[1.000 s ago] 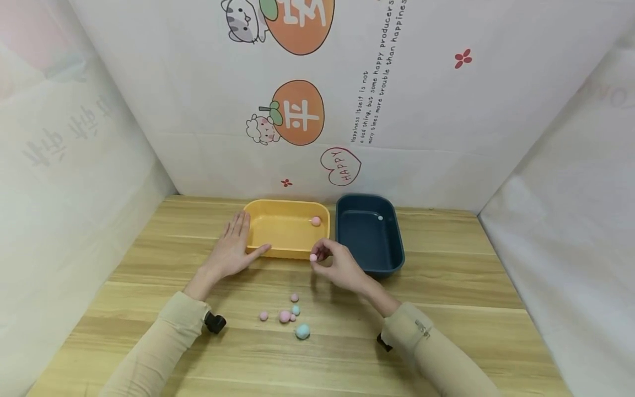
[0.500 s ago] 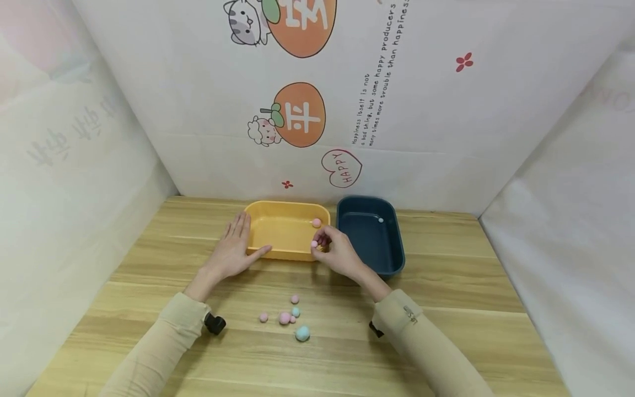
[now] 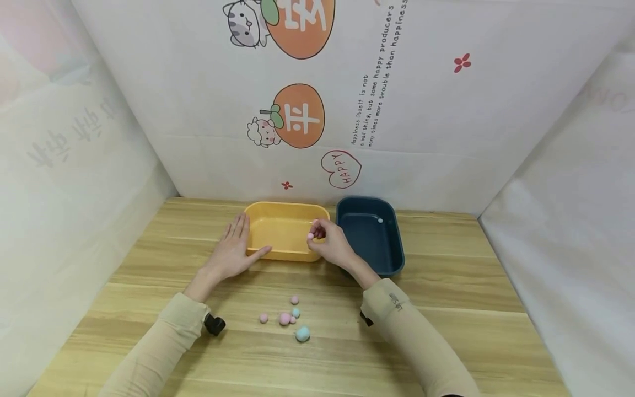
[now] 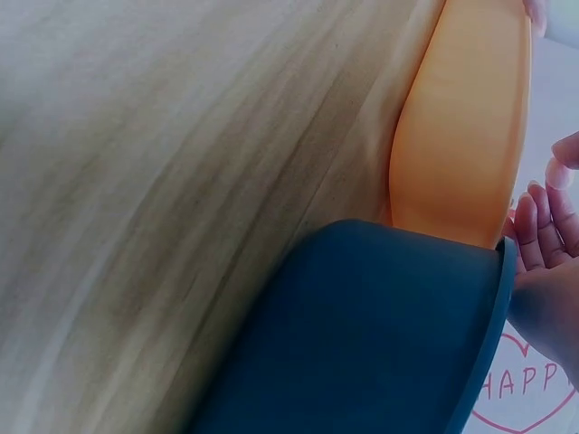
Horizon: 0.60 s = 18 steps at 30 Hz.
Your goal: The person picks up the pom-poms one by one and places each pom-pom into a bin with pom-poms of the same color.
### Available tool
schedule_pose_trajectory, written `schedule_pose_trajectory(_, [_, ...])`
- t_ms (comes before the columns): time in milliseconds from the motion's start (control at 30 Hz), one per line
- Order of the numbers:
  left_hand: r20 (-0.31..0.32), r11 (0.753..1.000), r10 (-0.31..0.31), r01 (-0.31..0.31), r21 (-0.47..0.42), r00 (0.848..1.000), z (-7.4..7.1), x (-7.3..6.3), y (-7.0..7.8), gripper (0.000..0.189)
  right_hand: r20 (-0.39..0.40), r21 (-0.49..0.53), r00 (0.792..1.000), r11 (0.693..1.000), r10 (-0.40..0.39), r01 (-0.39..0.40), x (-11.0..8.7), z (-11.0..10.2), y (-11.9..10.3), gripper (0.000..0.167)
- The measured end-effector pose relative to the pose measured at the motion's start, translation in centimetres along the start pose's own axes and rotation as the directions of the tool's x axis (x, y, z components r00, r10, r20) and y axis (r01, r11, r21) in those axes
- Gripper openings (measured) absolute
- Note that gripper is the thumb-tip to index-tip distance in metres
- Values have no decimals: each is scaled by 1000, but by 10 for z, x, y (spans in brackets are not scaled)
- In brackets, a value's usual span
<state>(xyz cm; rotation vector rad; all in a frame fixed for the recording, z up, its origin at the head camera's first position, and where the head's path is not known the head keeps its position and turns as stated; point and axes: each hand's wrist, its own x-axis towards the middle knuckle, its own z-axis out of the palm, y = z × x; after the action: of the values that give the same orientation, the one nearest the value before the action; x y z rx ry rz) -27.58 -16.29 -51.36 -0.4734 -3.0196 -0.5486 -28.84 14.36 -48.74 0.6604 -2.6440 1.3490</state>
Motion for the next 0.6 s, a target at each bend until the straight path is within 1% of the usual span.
schedule_pose_trajectory(200, [-9, 1000, -4, 4, 10, 1000, 1, 0, 1, 118, 3, 13, 1000, 1000, 19, -19, 9, 4, -1, 16])
schedule_pose_trajectory(600, [-17, 1000, 1, 0, 15, 1000, 4, 1, -1, 119, 8, 25, 997, 997, 71, -71, 31, 19, -4, 12])
